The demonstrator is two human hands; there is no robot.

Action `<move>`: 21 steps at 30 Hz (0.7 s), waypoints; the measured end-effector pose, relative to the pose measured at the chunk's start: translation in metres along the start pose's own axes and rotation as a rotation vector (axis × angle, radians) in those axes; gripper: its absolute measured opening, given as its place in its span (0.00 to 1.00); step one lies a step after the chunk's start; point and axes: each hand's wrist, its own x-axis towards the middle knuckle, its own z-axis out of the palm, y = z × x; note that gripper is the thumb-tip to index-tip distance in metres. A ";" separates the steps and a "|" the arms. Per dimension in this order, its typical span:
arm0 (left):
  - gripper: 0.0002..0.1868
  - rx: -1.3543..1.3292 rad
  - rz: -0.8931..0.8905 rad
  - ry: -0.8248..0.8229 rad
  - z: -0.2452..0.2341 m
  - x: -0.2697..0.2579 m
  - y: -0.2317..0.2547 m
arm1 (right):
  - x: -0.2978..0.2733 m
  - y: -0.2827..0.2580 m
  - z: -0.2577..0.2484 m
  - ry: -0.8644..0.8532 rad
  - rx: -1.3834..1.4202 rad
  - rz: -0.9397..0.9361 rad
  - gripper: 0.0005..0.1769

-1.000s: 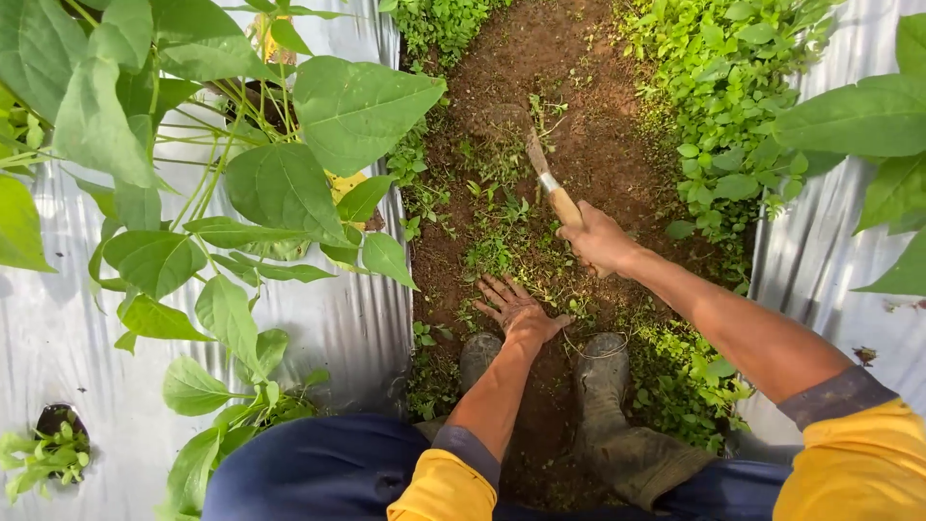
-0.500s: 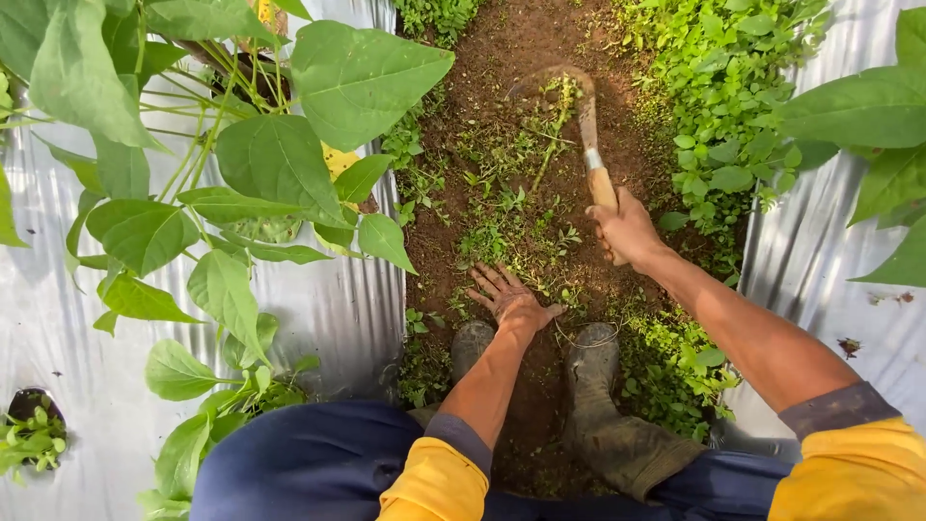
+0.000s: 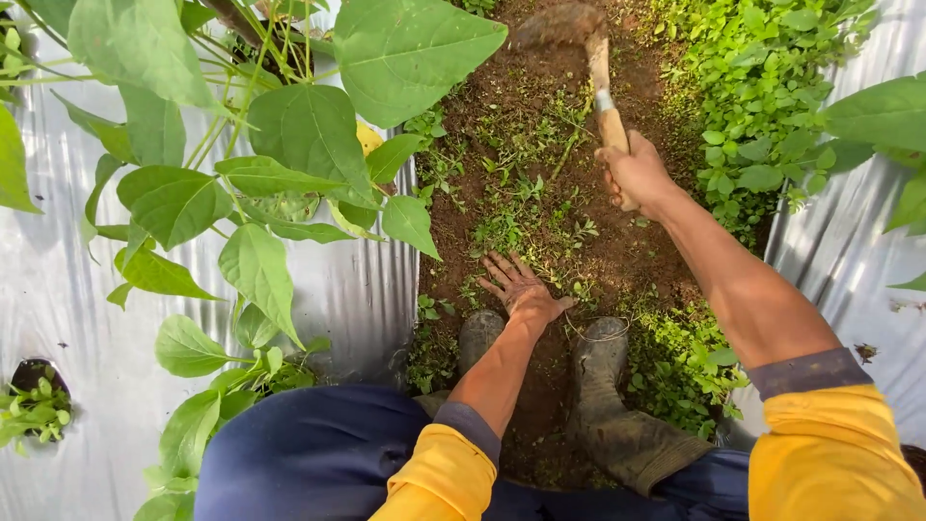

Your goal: The person uses a hand hoe to loosen soil and remove weeds from a garden bed covered with plastic mulch. They pull out the weeds by hand and toss them aside, moving along the row to clear the area.

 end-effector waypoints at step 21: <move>0.89 -0.050 0.037 -0.021 -0.010 -0.004 -0.006 | -0.081 0.014 0.035 -0.172 -0.199 0.125 0.12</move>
